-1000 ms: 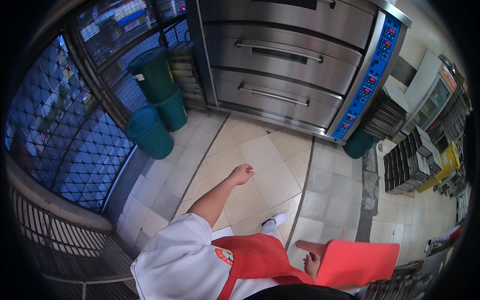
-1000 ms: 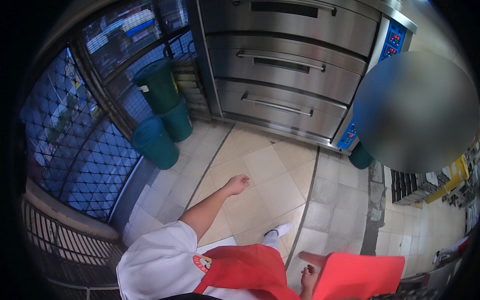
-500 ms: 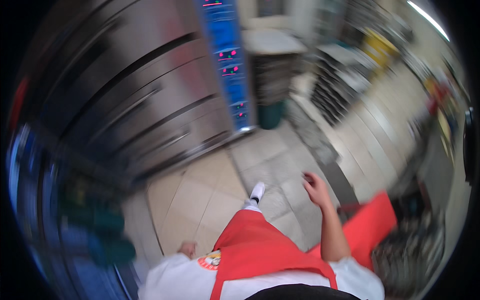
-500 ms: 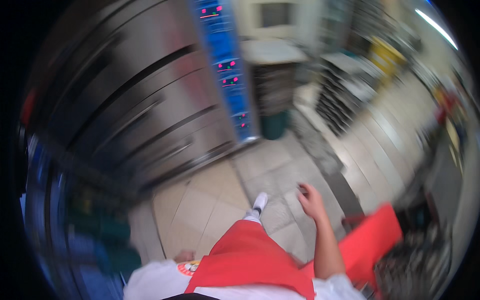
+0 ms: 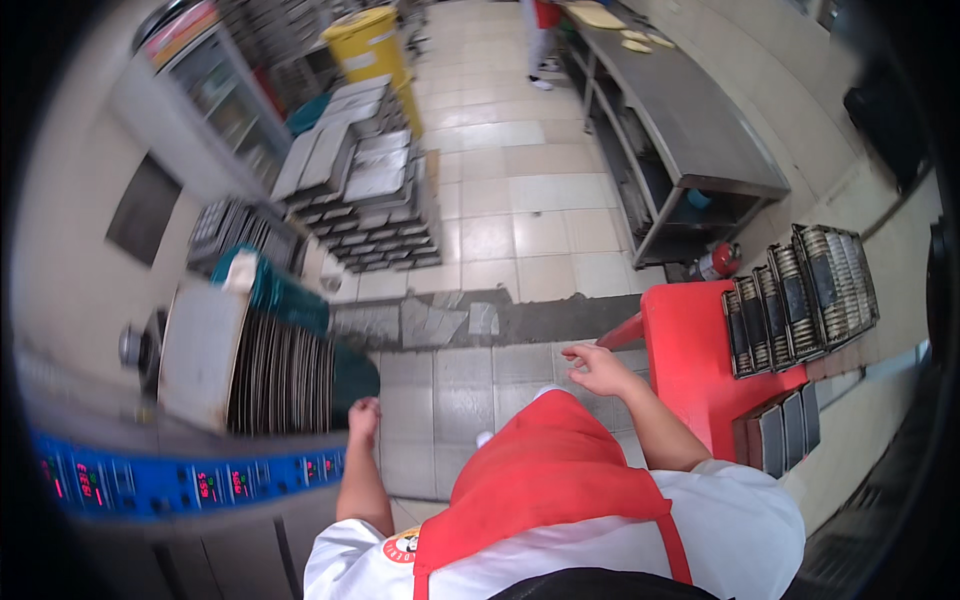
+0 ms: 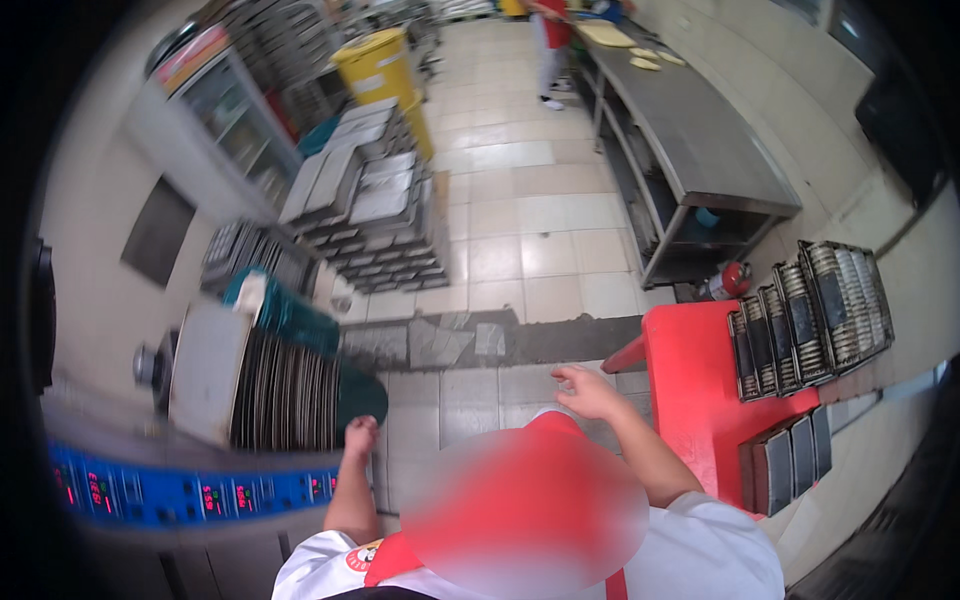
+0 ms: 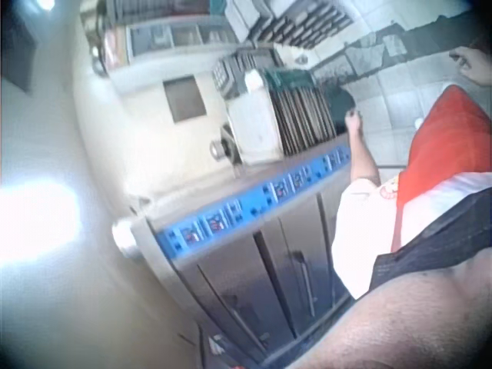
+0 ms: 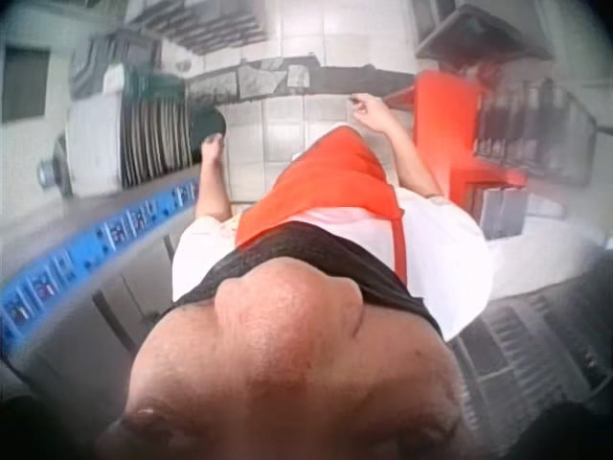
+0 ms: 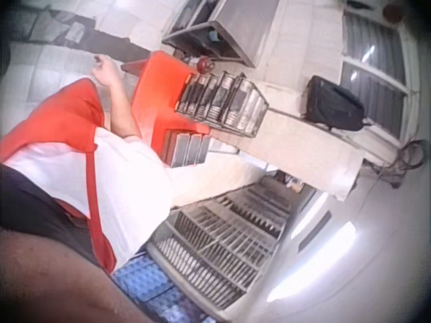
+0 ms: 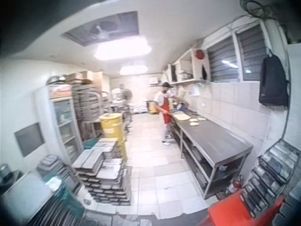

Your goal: The person moves empty baking trays and trays filled with dough into a proofer, then shapes dough pieces by hand on a stainless steel table and spreads a dark filling onto them using a scraper.

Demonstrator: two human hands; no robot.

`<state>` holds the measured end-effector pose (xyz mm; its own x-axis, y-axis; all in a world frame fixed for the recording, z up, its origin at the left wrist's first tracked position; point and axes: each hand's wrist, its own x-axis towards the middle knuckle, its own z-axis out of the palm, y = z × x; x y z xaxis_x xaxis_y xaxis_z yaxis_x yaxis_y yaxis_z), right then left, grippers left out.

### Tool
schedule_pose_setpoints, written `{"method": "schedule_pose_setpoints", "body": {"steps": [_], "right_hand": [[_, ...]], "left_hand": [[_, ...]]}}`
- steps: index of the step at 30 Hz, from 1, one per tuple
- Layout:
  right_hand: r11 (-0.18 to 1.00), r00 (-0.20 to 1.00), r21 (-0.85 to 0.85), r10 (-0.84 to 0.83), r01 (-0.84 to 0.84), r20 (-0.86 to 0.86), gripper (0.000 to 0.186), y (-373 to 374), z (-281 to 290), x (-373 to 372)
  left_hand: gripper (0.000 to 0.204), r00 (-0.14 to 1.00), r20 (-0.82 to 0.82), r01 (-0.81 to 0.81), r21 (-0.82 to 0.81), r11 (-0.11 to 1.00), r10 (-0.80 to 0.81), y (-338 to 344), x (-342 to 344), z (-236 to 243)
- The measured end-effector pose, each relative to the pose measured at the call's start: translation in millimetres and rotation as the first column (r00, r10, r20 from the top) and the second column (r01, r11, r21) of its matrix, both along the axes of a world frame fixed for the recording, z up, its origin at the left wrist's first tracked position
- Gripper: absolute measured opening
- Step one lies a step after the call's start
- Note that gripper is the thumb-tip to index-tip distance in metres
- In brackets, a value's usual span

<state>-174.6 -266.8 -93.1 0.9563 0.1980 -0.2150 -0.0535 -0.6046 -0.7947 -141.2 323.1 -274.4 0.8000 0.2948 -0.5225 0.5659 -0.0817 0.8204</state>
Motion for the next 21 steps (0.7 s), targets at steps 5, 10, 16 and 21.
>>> {"method": "schedule_pose_setpoints", "body": {"steps": [5,10,16,21], "right_hand": [[0.915,0.914,0.024,-0.400,0.403,-0.070,0.044,-83.5,-72.3,74.4],[0.926,0.925,-0.034,-0.378,0.377,-0.047,0.045,-146.9,-105.6,234.6],[0.971,0.971,-0.022,-0.239,0.239,-0.007,0.049,-230.5,-15.0,476.1],[0.960,0.965,0.103,-0.262,0.259,0.016,0.055,-281.6,-3.5,678.3]], "left_hand": [[0.034,0.954,0.148,0.229,0.207,0.951,-0.262,-98.2,295.9,71.6],[0.035,0.829,-0.044,0.542,0.309,0.781,-0.558,-169.0,424.8,9.0],[0.043,0.773,-0.416,0.555,0.078,0.828,-0.479,-271.7,458.0,1.0],[0.026,0.848,-0.491,0.271,0.077,0.959,-0.200,-274.8,544.6,-14.3]]}}
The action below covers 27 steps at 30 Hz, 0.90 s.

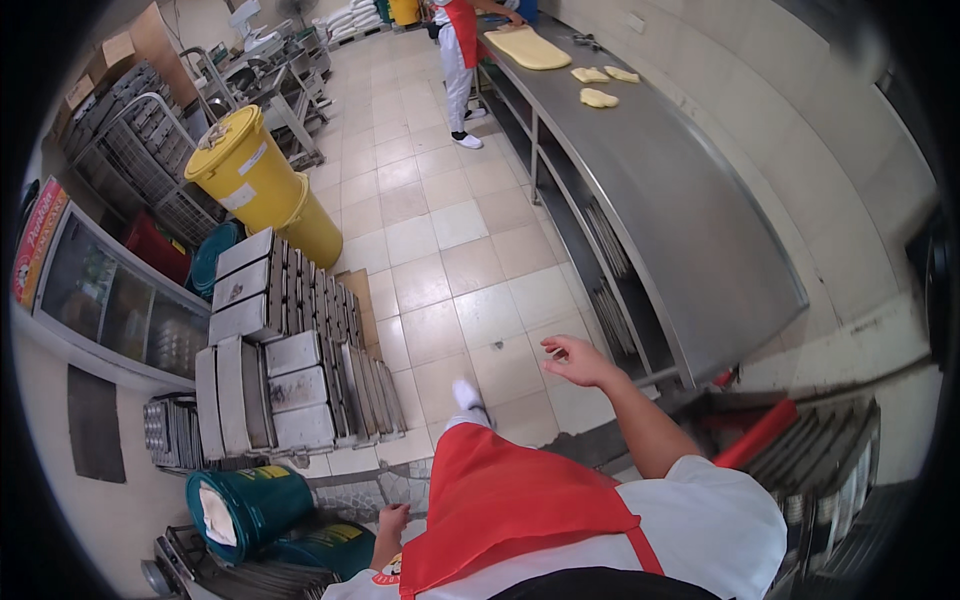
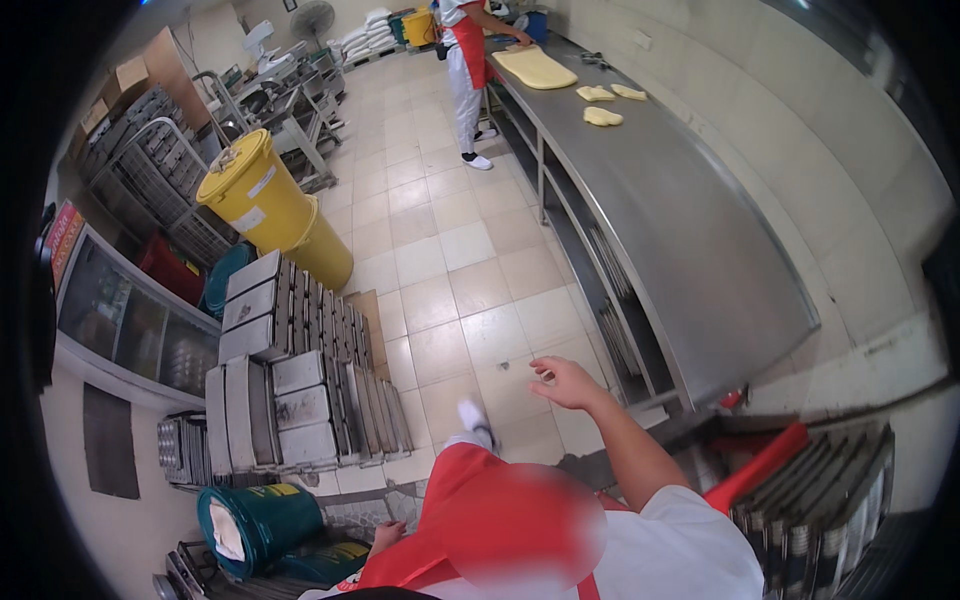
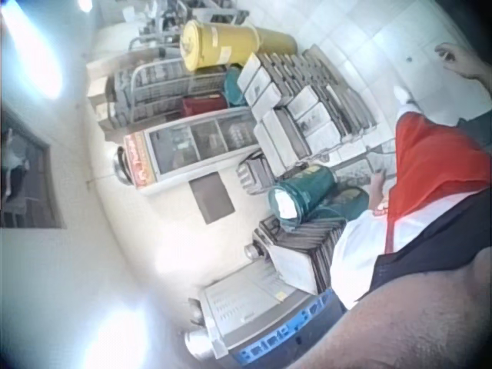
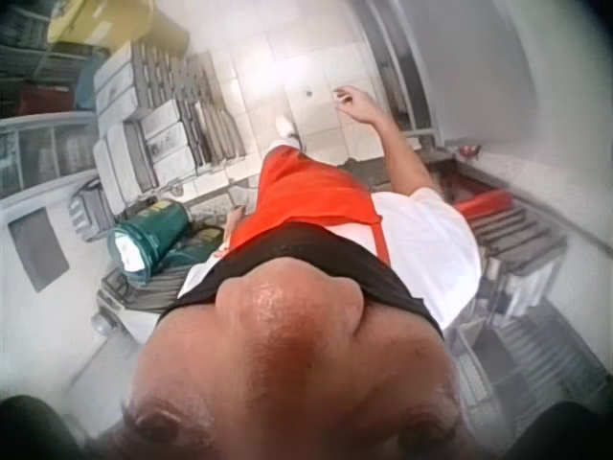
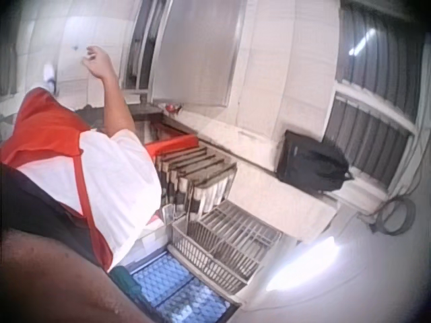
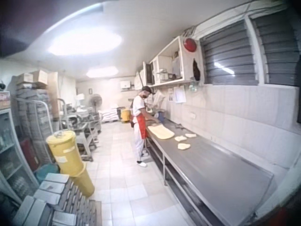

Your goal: The person moves empty baking trays and trays filled with dough into a proofer, then shapes dough pieces by hand on a stainless steel table and spreads a dark filling onto them using a scraper.

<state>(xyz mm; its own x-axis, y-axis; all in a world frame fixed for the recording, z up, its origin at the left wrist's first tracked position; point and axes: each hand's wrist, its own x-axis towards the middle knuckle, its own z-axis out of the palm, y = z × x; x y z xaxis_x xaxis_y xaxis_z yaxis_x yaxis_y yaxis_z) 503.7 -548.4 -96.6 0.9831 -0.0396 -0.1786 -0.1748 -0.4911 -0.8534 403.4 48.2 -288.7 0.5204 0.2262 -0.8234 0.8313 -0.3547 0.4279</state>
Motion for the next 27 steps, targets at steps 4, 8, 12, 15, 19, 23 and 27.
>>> {"method": "schedule_pose_setpoints", "body": {"steps": [4,8,12,15,19,23,27], "right_hand": [[0.989,0.987,-0.150,-0.021,-0.003,-0.159,0.057,-42.1,-91.5,124.4],[0.969,0.859,-0.238,-0.180,0.070,-0.480,0.056,-87.5,-192.2,140.4],[0.961,0.650,-0.160,-0.270,0.224,-0.710,0.044,-103.9,-174.1,177.6],[0.816,0.540,-0.047,-0.423,0.576,-0.727,0.038,-107.9,-159.4,219.9],[0.818,0.535,-0.022,-0.396,0.575,-0.746,0.034,-131.0,-209.8,324.4],[0.969,0.650,-0.039,-0.193,0.243,-0.735,0.032,-132.2,-247.3,486.0],[0.998,0.758,-0.064,-0.053,0.014,-0.650,0.030,-154.2,-244.1,699.6]], "left_hand": [[0.020,0.999,-0.028,0.016,0.029,0.999,-0.015,-31.6,128.1,-1.3],[0.031,0.884,0.039,0.463,0.055,0.885,-0.465,-77.3,314.6,-13.9],[0.047,0.778,0.383,0.453,0.209,0.867,-0.498,-105.1,539.3,-21.3],[0.043,0.725,0.586,0.389,0.087,0.917,-0.362,-166.2,707.6,93.5],[0.045,0.481,0.811,0.384,0.145,0.912,-0.332,-203.0,901.6,206.6],[0.041,0.317,0.896,0.227,0.247,0.942,-0.311,-204.4,1049.1,277.8],[0.036,0.348,0.909,-0.043,0.259,0.965,-0.229,-162.8,1168.3,317.8]]}}
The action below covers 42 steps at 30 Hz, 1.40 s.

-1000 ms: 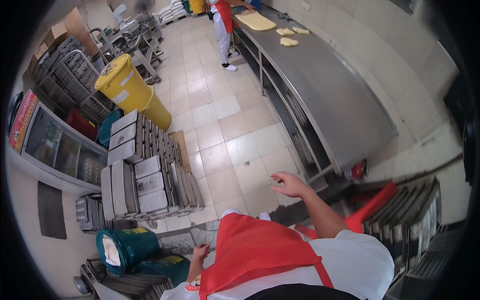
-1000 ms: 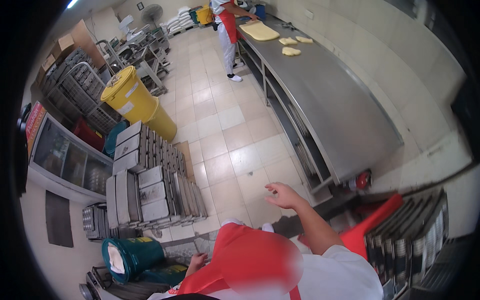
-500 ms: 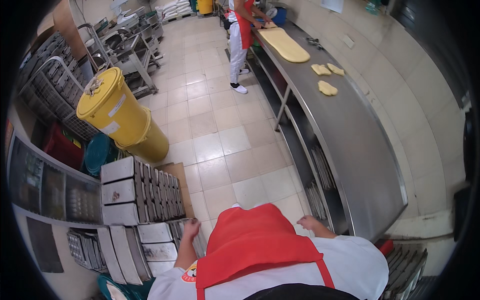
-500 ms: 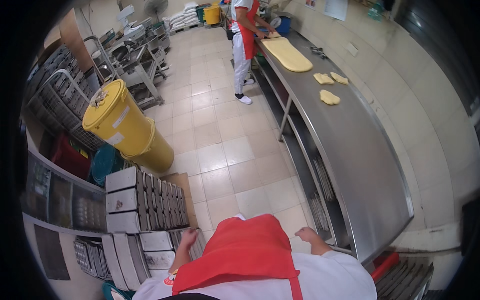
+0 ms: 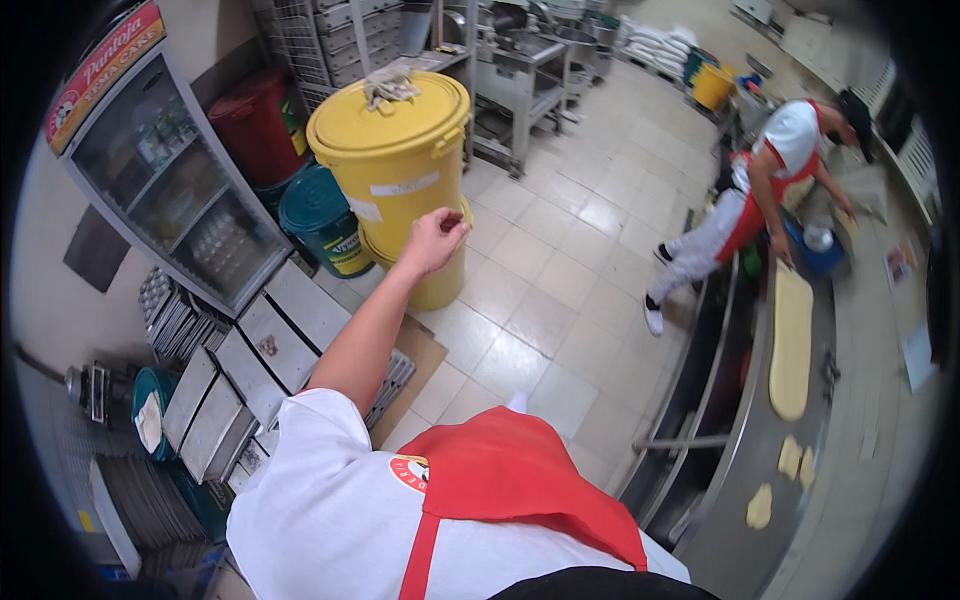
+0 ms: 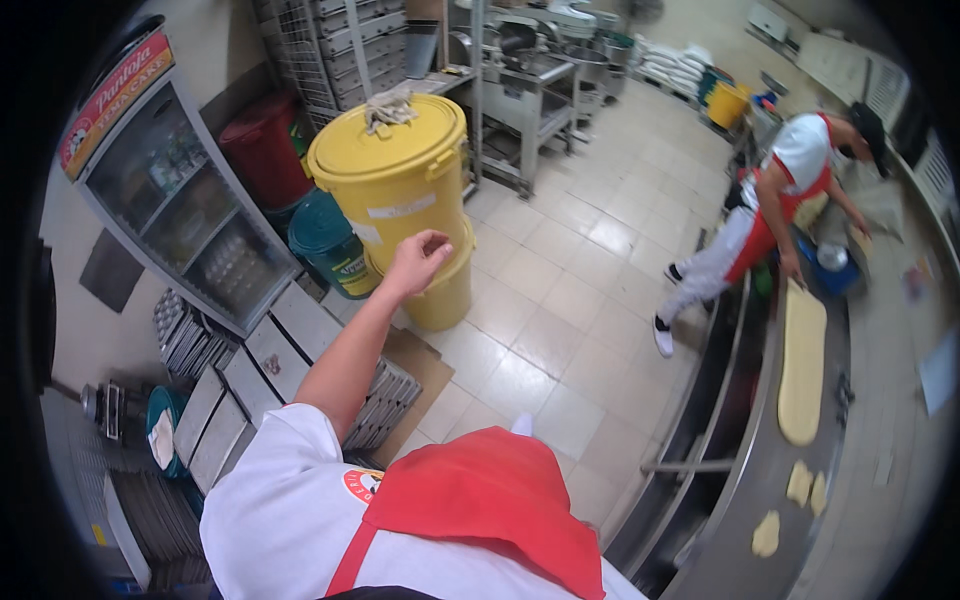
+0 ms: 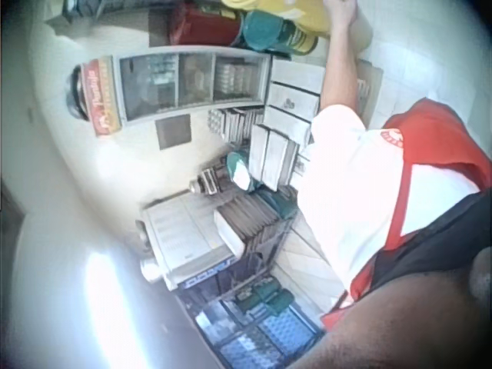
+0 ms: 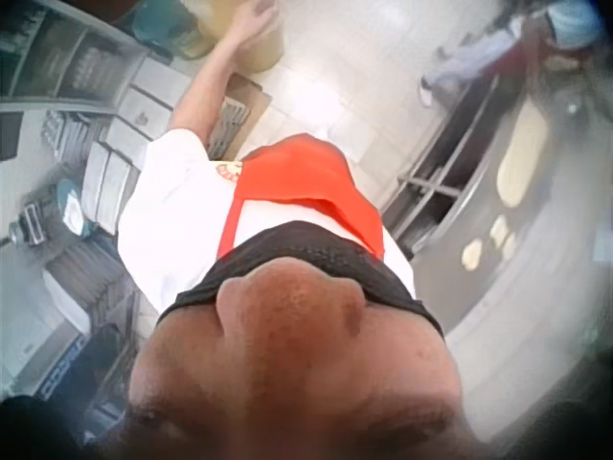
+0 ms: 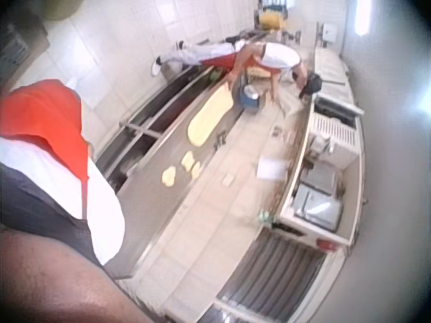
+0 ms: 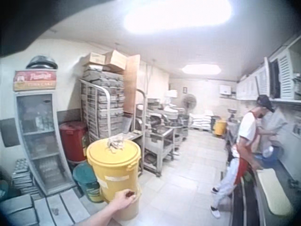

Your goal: The person moves empty baking trays and trays filled with dough into a proofer, then shapes dough pieces by hand on a stainless steel table and spreads a dark filling onto them using a scraper.

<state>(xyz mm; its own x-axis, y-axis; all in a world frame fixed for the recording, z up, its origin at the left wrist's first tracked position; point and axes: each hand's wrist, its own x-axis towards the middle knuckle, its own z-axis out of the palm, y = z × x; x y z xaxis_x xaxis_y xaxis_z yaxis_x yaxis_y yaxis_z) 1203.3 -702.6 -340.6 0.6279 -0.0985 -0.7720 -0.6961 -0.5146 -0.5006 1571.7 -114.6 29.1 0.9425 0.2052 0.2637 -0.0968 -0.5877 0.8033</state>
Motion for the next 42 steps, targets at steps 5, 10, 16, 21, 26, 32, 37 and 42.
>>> {"method": "schedule_pose_setpoints", "body": {"steps": [5,10,16,21,26,32,37,42], "right_hand": [[0.997,0.949,-0.021,0.076,-0.073,0.306,0.027,5.9,79.8,340.4],[0.983,0.644,-0.076,0.166,-0.166,0.747,0.033,76.2,200.7,622.7],[0.926,0.608,0.145,0.105,-0.347,0.787,0.036,215.5,289.5,775.8],[0.809,0.606,0.227,0.191,-0.543,0.772,0.036,323.0,328.3,857.1],[0.457,0.400,0.280,0.189,-0.844,0.897,0.046,475.2,397.8,950.5],[-0.087,-0.067,-0.057,0.111,-0.995,0.992,0.071,627.7,438.7,1000.4],[-0.202,-0.561,-0.594,-0.200,-0.779,0.803,0.052,676.0,485.9,1015.5],[-0.572,-0.296,-0.395,-0.262,-0.719,0.919,0.061,662.6,525.9,991.3]], "left_hand": [[0.036,0.961,0.098,-0.269,0.095,0.958,0.260,91.5,118.8,37.9],[0.036,0.876,0.163,-0.483,0.277,0.831,0.455,177.4,259.2,72.0],[0.052,0.781,0.068,-0.530,0.598,0.601,0.621,291.8,412.3,58.2],[0.041,0.786,-0.074,-0.395,0.703,0.591,0.613,319.2,448.1,43.6],[0.027,0.950,0.070,-0.294,-0.125,0.947,0.304,268.0,454.6,82.9],[0.043,0.841,0.311,-0.068,-0.752,0.656,0.443,88.3,479.7,96.0],[0.029,0.544,0.123,-0.309,-0.890,0.334,0.830,36.0,477.6,93.5],[0.022,0.280,0.237,-0.774,-0.517,0.365,0.930,-32.0,435.7,122.6]]}}
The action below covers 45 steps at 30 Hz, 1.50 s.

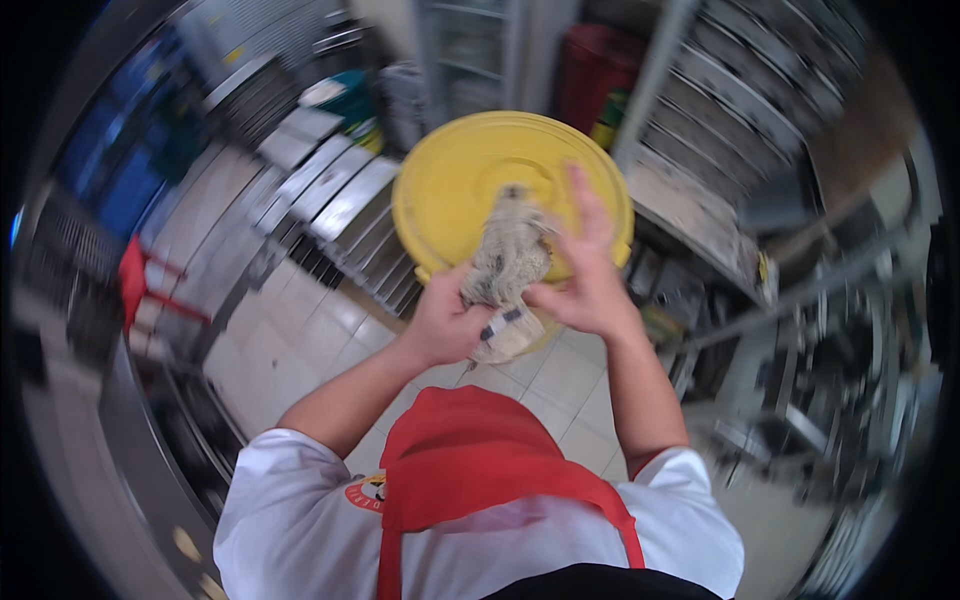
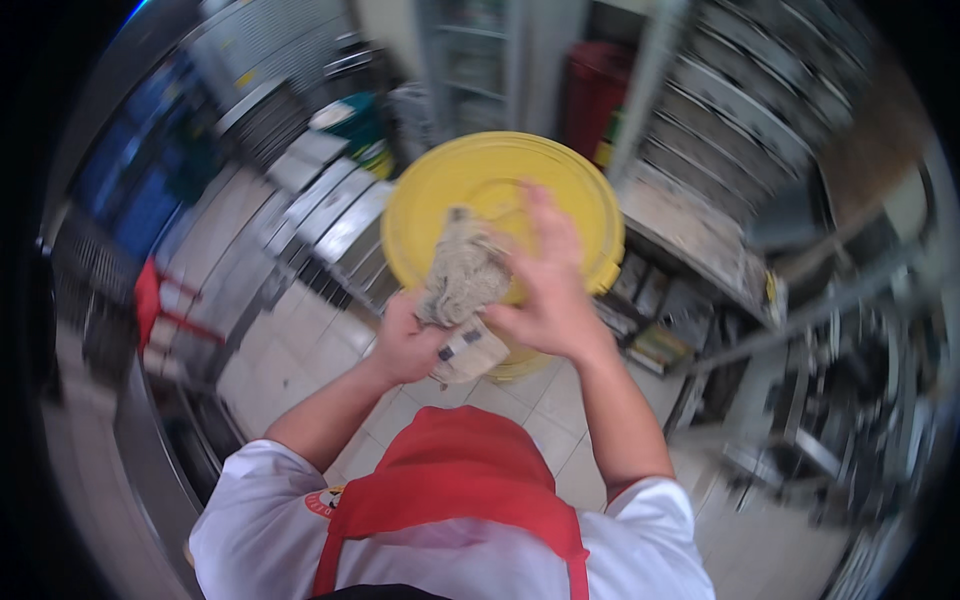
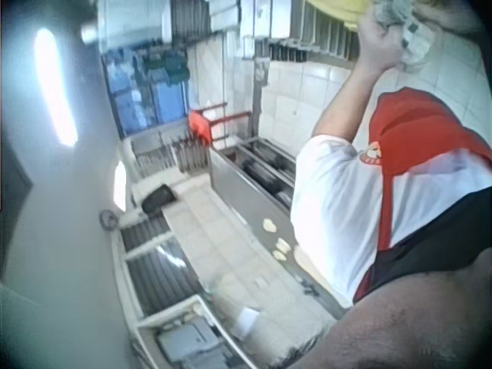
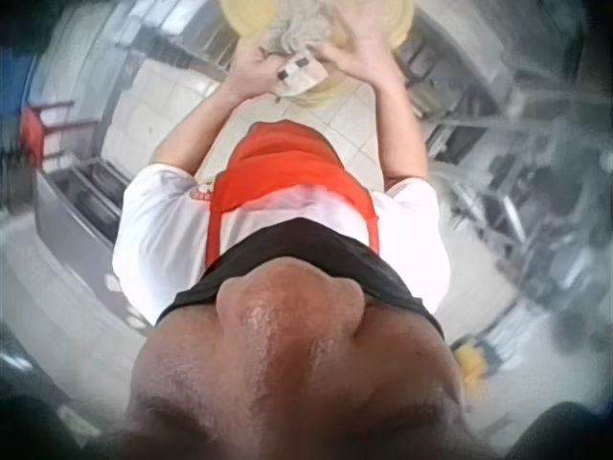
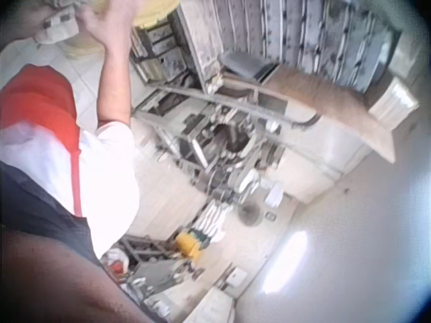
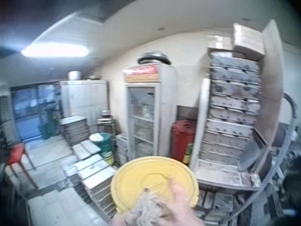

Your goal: The person moves empty baking trays and trays filled with dough into a proofer, then shapes dough pieces by hand on a stainless steel table and spreads a dark filling onto them using a scraper.

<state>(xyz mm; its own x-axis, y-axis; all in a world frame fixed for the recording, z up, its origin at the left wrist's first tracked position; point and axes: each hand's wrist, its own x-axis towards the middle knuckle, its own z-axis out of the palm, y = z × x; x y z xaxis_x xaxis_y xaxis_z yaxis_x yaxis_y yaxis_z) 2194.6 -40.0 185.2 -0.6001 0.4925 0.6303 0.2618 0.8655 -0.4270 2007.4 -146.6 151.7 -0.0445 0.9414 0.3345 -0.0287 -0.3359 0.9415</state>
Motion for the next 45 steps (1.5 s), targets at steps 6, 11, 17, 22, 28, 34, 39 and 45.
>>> {"method": "schedule_pose_setpoints", "body": {"steps": [6,11,17,22,28,34,39,45], "right_hand": [[0.932,0.923,0.266,0.309,-0.246,-0.230,0.075,-46.0,-11.4,-29.3],[0.992,0.947,-0.008,0.119,-0.127,-0.299,0.072,-61.9,12.3,-54.4],[0.307,0.643,-0.654,-0.151,-0.691,-0.751,0.063,-29.7,29.1,-5.7],[0.393,0.912,-0.854,-0.079,-0.342,-0.402,0.054,-45.5,7.9,-1.9],[0.463,0.834,-0.711,0.437,-0.530,-0.337,0.030,48.5,-1.9,49.5],[0.584,0.780,-0.535,0.560,-0.611,-0.279,0.025,111.9,33.5,57.7],[0.848,0.922,-0.396,0.238,-0.351,-0.306,0.034,159.6,58.5,34.1],[0.664,0.990,0.748,-0.096,-0.011,0.100,0.063,176.7,52.4,4.1]], "left_hand": [[0.052,0.943,0.012,0.333,-0.014,0.943,-0.333,5.4,-9.2,33.3],[0.074,0.840,0.177,0.439,0.334,0.834,-0.513,23.0,44.8,-1.9],[0.076,0.969,-0.230,-0.017,0.302,0.953,0.090,-31.4,47.0,27.2],[0.083,0.549,-0.388,-0.368,0.684,0.630,0.741,-1.7,20.8,9.0],[0.051,0.331,-0.658,-0.133,0.677,0.724,0.677,9.0,48.0,41.1],[0.018,0.159,-0.574,-0.215,0.774,0.595,0.803,-13.0,49.8,37.1],[0.014,-0.050,-0.495,-0.518,0.756,0.401,0.868,-76.4,10.1,8.2],[0.026,0.028,-0.119,-1.000,-0.005,0.028,0.993,-259.9,-47.9,-74.6]]}}
